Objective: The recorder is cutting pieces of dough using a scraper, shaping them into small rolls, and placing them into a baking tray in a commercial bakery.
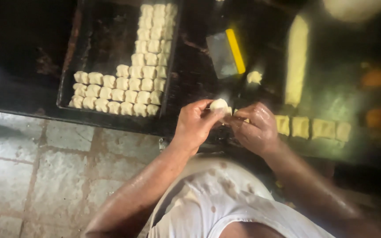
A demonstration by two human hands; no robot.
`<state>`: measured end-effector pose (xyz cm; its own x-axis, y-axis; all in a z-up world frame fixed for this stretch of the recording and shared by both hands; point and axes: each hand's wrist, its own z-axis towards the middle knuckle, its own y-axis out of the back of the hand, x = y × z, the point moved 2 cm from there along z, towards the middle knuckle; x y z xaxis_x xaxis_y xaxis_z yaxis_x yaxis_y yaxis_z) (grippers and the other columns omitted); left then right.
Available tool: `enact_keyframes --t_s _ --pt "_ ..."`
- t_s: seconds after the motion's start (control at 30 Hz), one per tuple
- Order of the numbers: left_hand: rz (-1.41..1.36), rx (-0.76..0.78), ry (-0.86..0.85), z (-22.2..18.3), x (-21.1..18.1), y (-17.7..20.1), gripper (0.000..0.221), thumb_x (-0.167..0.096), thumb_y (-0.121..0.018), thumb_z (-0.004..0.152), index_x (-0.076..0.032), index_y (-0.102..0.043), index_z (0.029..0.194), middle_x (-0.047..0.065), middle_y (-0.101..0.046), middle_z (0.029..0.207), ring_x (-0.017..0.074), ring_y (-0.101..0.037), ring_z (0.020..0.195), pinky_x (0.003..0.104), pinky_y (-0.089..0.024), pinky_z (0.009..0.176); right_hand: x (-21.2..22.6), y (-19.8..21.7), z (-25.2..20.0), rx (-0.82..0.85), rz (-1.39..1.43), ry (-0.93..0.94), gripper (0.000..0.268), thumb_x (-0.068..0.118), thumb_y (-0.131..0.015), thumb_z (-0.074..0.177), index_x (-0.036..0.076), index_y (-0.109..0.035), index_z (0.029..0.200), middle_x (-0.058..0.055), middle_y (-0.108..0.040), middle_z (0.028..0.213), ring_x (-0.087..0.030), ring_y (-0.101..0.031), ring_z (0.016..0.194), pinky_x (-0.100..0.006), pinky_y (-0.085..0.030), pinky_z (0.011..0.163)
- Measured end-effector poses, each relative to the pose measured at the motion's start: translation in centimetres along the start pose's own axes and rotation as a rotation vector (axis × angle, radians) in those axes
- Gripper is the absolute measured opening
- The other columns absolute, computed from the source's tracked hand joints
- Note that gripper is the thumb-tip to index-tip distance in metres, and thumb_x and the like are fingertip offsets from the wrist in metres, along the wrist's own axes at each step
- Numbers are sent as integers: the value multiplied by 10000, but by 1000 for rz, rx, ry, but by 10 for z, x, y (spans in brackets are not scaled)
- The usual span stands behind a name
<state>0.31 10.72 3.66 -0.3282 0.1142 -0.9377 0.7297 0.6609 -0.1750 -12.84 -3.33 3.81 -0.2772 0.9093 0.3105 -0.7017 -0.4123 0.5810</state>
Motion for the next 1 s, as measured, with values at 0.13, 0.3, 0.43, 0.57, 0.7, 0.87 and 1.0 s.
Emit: enact_keyframes --t_s 0.13,0.3,0.43,0.57,0.7,0.87,1.0 --pt "240 -95 -177 -1 -11 33 230 -132 -690 942 7 -761 1111 18 -741 860 71 -655 758 257 -521 664 23 -13 68 94 84 72 205 34 -896 833 85 -714 910 -67 -692 1076 -243 -677 979 -413 -537 774" --pt "393 -65 -170 -3 -19 98 199 -108 -701 903 19 -739 1051 42 -718 777 72 -636 686 282 -527 633 42 -67 122 325 -107 2 418 43 -785 748 60 -751 1164 -181 -711 1281 -390 -624 1243 -525 -510 1004" --pt "97 -47 -106 -1 -19 165 370 -80 -669 893 3 -669 1254 58 -722 821 73 -615 728 286 -517 647 32 -130 133 577 153 -255 461 -3 -726 721 133 -766 1160 -106 -750 1187 -307 -672 1171 -435 -558 989" --pt "109 -188 -208 9 -40 241 462 -119 -682 915 -21 -591 1357 68 -745 1048 118 -663 822 303 -544 707 36 -178 198 699 323 -876 235 194 -758 884 178 -728 1117 -21 -762 1130 -140 -733 992 -372 -623 906" --pt "671 -366 -440 28 -74 306 359 -138 -730 910 -35 -669 1248 137 -740 1161 286 -688 1046 418 -562 880 28 -225 244 394 -83 -747 177 252 -749 1036 129 -689 1150 -36 -750 1111 -172 -706 893 -394 -582 901" --pt "888 -273 -570 86 -83 330 259 -112 -722 909 -38 -694 1156 165 -724 1160 386 -617 1118 491 -509 940 2 -273 211 307 -570 -93 158 191 -733 900 238 -704 1047 33 -744 1036 -195 -739 986 -516 -534 977" --pt "985 -50 -591 132 -71 327 263 -6 -653 867 -36 -691 1126 164 -703 1162 389 -639 1089 488 -529 910 2 -217 198 395 -163 -579 163 95 -570 1176 80 -703 1269 -131 -722 1209 -263 -726 1049 -380 -625 899"
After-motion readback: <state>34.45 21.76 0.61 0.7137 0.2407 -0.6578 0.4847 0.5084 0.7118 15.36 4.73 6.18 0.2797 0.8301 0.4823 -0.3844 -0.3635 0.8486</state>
